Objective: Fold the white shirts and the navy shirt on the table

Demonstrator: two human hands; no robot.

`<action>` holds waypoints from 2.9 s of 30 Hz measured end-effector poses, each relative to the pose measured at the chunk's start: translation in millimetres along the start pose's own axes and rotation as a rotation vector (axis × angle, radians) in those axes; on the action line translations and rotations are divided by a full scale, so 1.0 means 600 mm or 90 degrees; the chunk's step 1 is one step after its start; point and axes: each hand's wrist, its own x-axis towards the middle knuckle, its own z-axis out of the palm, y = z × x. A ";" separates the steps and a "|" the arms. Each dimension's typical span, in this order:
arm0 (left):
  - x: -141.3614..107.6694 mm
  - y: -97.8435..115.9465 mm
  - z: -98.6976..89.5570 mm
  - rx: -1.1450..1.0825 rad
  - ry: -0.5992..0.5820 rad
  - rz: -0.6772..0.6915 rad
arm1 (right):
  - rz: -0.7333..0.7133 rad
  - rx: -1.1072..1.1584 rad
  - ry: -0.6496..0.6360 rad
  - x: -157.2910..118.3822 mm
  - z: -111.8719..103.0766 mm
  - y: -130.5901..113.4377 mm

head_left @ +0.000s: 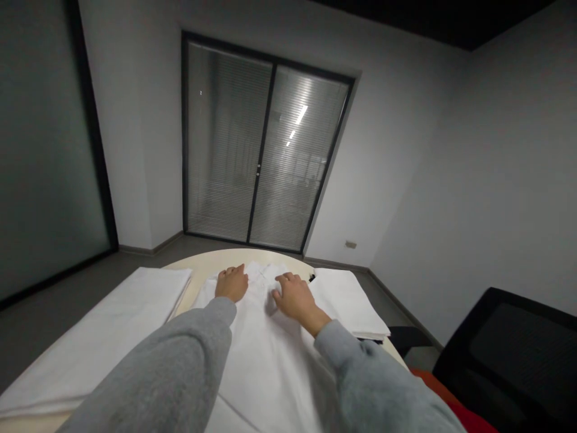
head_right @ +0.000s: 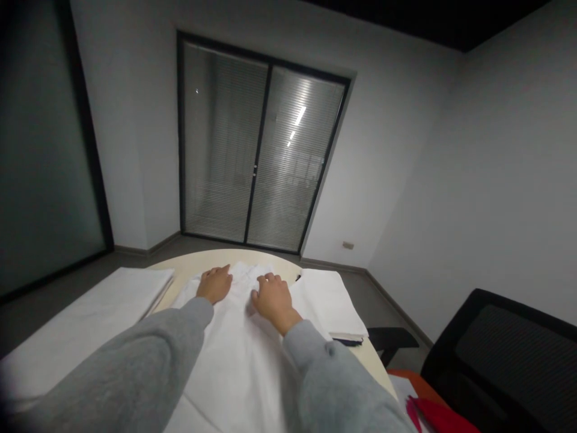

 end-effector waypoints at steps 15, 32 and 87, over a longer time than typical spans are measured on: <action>0.016 -0.026 -0.046 -0.042 0.247 -0.093 | 0.101 0.051 -0.054 0.087 0.170 0.031; 0.005 -0.070 -0.052 -0.155 0.133 -0.297 | 0.093 0.052 -0.036 0.079 0.160 0.033; -0.003 -0.011 0.001 -0.028 -0.152 0.231 | 0.201 0.056 -0.086 0.085 0.164 0.045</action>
